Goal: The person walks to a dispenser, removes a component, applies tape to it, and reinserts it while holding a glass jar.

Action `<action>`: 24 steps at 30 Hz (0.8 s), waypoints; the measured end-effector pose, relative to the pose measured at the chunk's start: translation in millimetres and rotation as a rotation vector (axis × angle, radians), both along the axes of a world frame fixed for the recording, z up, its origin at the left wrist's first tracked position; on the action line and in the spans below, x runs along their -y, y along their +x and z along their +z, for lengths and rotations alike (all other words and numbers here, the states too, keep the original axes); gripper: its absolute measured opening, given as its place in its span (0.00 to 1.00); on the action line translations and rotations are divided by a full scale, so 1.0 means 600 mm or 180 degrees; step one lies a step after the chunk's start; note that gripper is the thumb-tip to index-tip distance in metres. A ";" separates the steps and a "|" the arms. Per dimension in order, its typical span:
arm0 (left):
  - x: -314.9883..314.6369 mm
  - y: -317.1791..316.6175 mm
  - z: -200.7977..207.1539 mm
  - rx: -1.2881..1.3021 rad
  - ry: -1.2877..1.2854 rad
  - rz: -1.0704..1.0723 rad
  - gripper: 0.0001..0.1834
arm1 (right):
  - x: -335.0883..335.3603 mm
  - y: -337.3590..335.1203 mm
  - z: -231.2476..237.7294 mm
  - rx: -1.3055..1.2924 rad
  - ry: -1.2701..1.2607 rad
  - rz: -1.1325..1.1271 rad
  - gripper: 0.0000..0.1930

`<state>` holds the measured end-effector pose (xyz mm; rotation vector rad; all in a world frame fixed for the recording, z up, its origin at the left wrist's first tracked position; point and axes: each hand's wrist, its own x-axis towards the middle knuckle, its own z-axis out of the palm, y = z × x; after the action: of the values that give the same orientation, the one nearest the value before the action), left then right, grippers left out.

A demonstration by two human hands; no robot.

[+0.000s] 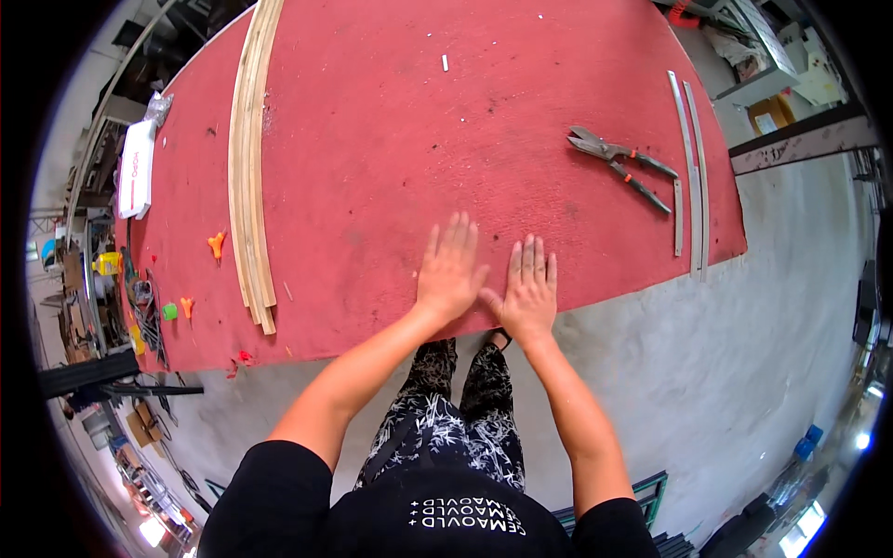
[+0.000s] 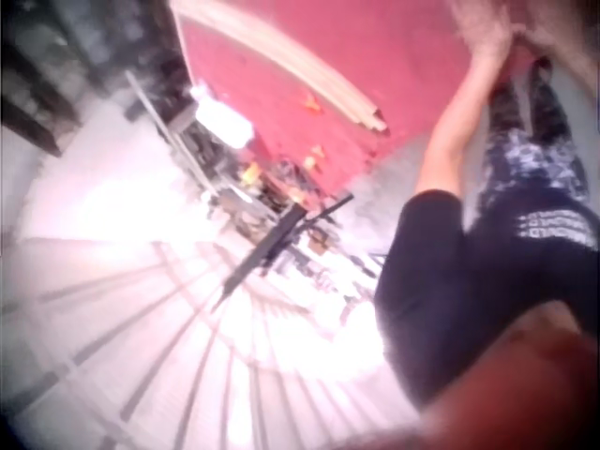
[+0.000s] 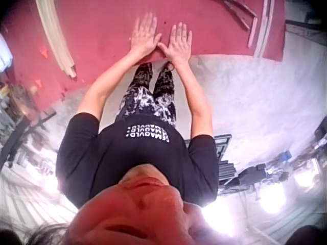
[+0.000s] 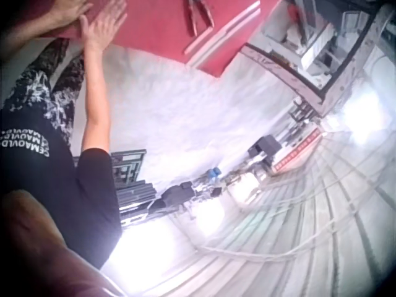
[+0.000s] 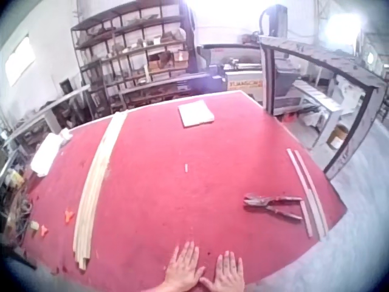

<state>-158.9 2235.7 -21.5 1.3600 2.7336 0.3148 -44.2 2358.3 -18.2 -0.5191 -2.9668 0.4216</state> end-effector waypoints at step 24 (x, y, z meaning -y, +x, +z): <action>0.055 0.056 0.029 0.0368 -0.0201 -0.1206 0.35 | 0.105 0.303 -0.013 0.0871 -0.1192 -0.2378 0.29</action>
<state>-125.1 2202.8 -4.2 1.7371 2.3089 0.2666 137.3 2295.5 -25.9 -1.7501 -2.6269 0.8561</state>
